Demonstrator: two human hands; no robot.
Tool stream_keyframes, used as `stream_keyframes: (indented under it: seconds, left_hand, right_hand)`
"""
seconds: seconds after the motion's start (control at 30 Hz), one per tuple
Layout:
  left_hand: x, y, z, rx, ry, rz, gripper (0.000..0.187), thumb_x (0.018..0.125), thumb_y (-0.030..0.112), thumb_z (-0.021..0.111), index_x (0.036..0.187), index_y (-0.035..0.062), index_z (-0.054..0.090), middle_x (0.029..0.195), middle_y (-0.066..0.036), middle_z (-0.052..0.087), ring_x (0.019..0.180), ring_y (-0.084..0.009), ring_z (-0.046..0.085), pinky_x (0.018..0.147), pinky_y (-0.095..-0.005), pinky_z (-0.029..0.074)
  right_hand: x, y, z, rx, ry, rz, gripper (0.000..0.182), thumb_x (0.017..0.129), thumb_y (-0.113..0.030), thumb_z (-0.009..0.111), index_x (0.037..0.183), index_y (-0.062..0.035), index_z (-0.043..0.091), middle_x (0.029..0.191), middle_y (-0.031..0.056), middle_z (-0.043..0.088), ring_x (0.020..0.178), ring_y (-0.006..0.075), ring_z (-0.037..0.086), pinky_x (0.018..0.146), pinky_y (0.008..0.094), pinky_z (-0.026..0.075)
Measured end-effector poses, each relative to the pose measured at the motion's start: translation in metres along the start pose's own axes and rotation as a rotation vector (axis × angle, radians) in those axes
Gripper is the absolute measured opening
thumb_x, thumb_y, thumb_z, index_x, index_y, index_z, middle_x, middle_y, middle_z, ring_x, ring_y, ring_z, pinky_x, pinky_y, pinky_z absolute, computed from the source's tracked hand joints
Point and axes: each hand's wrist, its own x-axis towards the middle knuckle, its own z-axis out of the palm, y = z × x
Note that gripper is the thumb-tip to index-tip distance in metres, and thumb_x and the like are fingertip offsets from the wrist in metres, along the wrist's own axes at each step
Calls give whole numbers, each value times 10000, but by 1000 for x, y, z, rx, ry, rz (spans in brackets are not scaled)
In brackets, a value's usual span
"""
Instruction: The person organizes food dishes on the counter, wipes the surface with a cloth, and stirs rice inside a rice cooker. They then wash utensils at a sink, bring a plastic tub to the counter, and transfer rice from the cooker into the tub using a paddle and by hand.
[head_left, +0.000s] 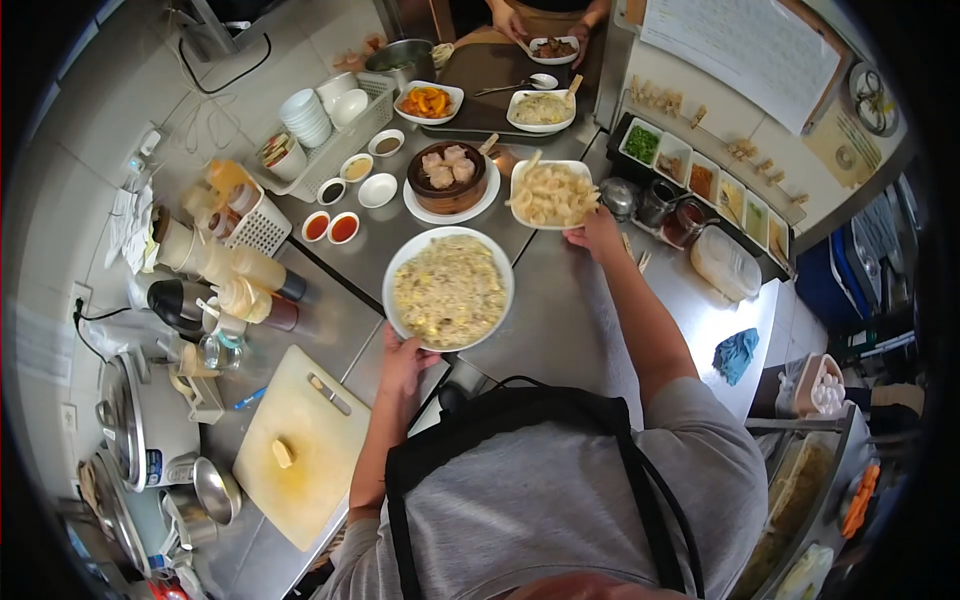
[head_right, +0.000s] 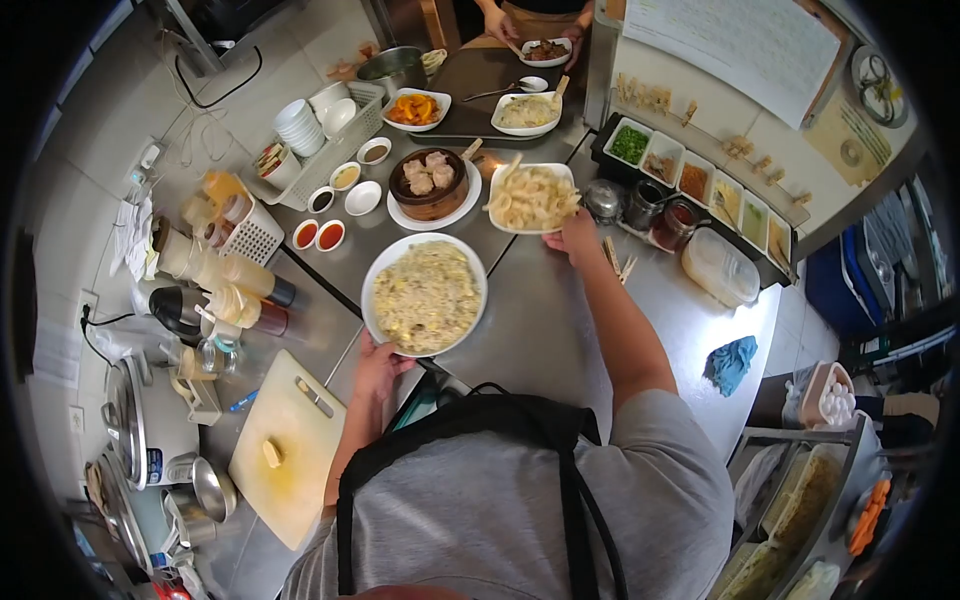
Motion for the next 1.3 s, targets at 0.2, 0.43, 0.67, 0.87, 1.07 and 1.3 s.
stream_keyframes:
  seconds: [0.2,0.43,0.67,0.87,1.07,1.3]
  left_hand:
    - [10,-6,57,-11,-75,-49,575,757,37,451,1218,189,142,945,-107,516,626,-175,579,487,-260,498]
    - [27,-7,84,38,-163,-138,562,773,57,470,1210,179,138,966,-123,507,659,-196,583,541,-296,507]
    - [33,3,77,146,-333,-233,547,827,249,472,1243,201,121,913,-98,496,703,-197,565,606,-342,494]
    - [47,-22,61,129,-377,-232,422,824,300,483,1168,158,286,845,-48,480,655,-142,533,582,-291,476]
    - [44,-15,66,203,-372,-221,419,822,317,482,1160,147,304,839,-31,475,595,-107,521,530,-250,464]
    - [46,-13,91,455,-298,-143,386,795,366,500,1036,75,417,682,-7,469,453,-91,483,389,-213,396]
  right_hand:
    - [40,0,21,117,58,-14,293,804,-91,287,1087,-51,353,870,123,565,664,207,595,538,298,495]
    - [69,6,29,128,123,5,288,804,-98,336,1085,-41,362,885,147,556,692,247,589,585,334,493]
    - [76,23,-2,232,-117,34,325,775,-235,491,1028,-38,439,795,130,550,685,226,553,593,338,456]
    - [13,53,-20,345,-40,-166,214,811,-154,447,976,-20,468,859,127,557,757,224,546,666,309,452]
    - [-5,83,-37,297,-109,-279,191,824,-133,438,974,-19,470,849,74,544,772,166,528,695,267,429]
    - [-25,71,-12,38,195,-439,249,830,-188,418,1004,-15,459,945,47,526,806,150,514,735,247,407]
